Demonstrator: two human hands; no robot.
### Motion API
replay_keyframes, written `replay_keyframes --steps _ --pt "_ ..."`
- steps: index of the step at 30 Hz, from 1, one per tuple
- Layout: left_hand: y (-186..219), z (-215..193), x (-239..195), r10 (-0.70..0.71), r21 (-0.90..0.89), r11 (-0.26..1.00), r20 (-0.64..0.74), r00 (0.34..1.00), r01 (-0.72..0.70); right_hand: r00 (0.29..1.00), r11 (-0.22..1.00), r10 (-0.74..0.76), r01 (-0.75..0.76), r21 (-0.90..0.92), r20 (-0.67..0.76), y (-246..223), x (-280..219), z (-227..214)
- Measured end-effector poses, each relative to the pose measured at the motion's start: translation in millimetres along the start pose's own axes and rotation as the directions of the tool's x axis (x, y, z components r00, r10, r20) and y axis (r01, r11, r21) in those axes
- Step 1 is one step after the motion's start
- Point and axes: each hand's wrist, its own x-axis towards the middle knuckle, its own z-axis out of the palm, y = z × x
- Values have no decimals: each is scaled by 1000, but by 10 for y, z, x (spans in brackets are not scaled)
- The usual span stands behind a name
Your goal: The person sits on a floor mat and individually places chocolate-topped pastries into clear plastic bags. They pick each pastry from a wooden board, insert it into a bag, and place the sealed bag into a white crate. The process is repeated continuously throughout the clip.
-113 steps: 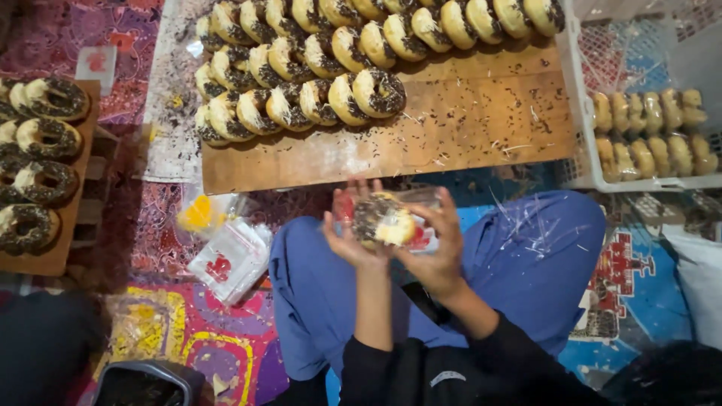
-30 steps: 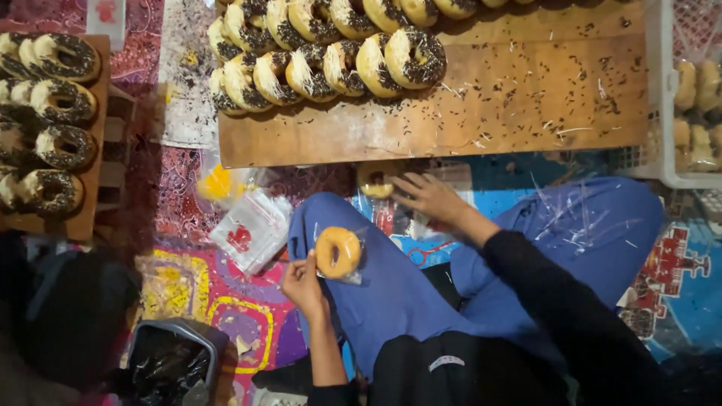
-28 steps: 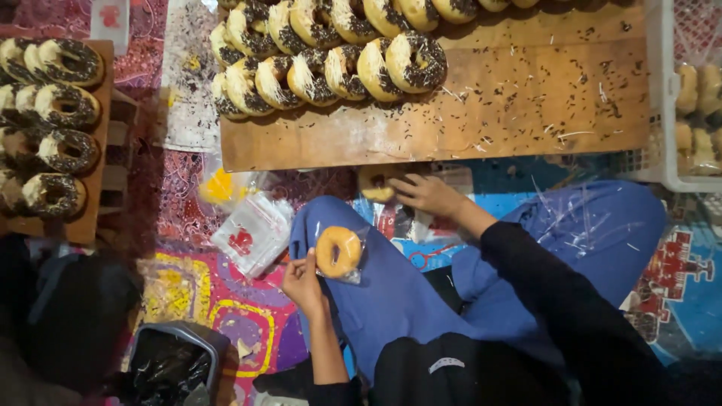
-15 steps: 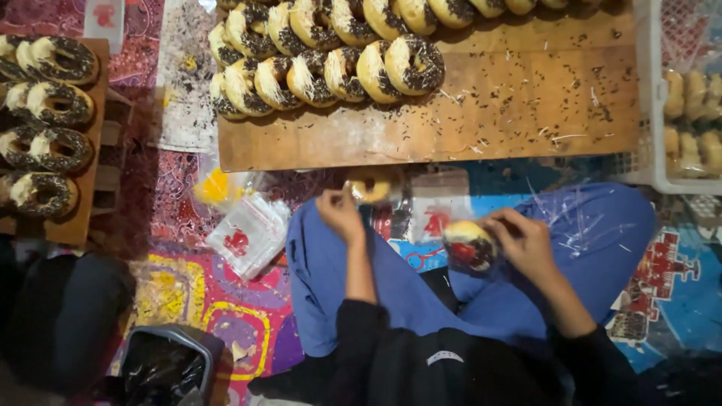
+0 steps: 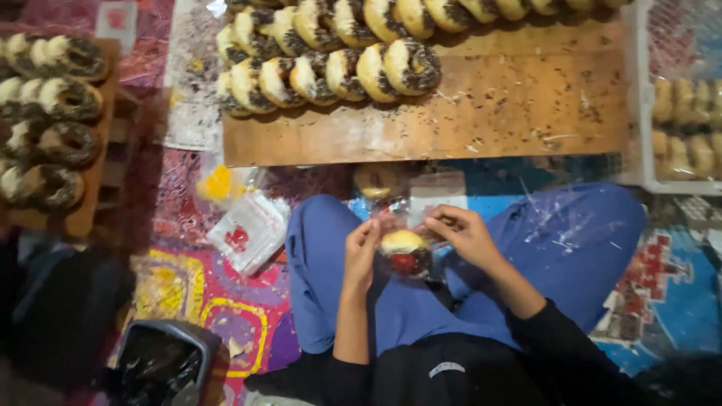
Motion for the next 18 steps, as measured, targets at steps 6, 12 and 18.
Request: replay_keyframes --steps 6,12,18 --pt "365 -348 108 319 52 945 -376 870 -324 968 984 -162 174 45 -192 118 595 847" --pt "171 -709 -364 699 701 662 -449 557 -265 946 988 33 19 155 -321 628 467 1416" --pt "-380 -967 -548 226 118 973 -680 697 -199 967 978 199 -185 95 -162 1169 169 1373"
